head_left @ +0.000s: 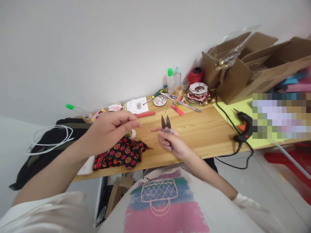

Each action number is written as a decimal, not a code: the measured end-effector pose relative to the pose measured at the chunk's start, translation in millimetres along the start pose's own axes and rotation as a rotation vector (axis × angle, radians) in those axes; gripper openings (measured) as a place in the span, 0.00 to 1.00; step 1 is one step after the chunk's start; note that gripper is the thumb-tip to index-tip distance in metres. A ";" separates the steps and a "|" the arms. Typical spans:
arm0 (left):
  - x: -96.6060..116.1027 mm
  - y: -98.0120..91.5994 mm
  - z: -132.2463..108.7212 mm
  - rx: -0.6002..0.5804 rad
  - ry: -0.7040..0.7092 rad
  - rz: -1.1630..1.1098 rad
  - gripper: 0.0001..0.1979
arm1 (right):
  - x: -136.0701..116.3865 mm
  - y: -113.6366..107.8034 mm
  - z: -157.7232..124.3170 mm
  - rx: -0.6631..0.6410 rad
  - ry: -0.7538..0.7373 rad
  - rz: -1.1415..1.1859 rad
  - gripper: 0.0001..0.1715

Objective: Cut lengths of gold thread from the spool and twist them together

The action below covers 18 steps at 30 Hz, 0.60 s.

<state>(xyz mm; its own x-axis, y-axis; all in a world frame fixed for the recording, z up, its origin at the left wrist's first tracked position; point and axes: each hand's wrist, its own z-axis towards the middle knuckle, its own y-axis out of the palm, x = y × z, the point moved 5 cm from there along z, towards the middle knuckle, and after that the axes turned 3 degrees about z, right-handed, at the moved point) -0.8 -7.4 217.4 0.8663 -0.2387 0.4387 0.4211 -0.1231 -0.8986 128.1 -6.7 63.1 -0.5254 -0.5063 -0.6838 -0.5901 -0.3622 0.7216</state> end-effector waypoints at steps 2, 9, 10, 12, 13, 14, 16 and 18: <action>6.1 5.2 3.7 -0.018 0.030 -0.022 0.15 | -12.4 19.0 -0.6 -0.101 -0.031 0.034 0.18; 9.6 29.7 18.9 -0.032 0.087 -0.132 0.13 | -16.0 48.8 10.4 -0.230 0.012 0.036 0.26; 6.7 33.1 20.5 -0.030 0.074 -0.177 0.13 | -14.6 47.6 11.6 -0.218 0.012 0.041 0.25; -0.3 39.3 23.7 -0.024 0.048 -0.262 0.14 | -12.0 42.8 13.3 -0.188 0.013 0.047 0.22; -4.0 41.8 25.3 -0.014 0.038 -0.293 0.14 | -11.1 39.8 14.0 -0.172 0.016 0.052 0.21; -7.8 44.0 27.0 -0.004 0.029 -0.317 0.15 | -10.5 36.3 14.7 -0.154 0.019 0.059 0.20; -15.9 48.0 30.2 0.011 0.002 -0.353 0.15 | -10.3 28.9 16.3 -0.108 0.024 0.080 0.20; -23.8 53.0 32.6 -0.013 -0.035 -0.388 0.15 | -11.6 22.4 18.3 -0.065 0.017 0.103 0.19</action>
<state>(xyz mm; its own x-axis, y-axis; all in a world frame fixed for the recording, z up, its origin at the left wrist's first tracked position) 9.7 23.2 159.1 0.6523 -0.1389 0.7451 0.7159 -0.2102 -0.6658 109.7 5.3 85.2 -0.5704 -0.5562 -0.6044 -0.4926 -0.3571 0.7936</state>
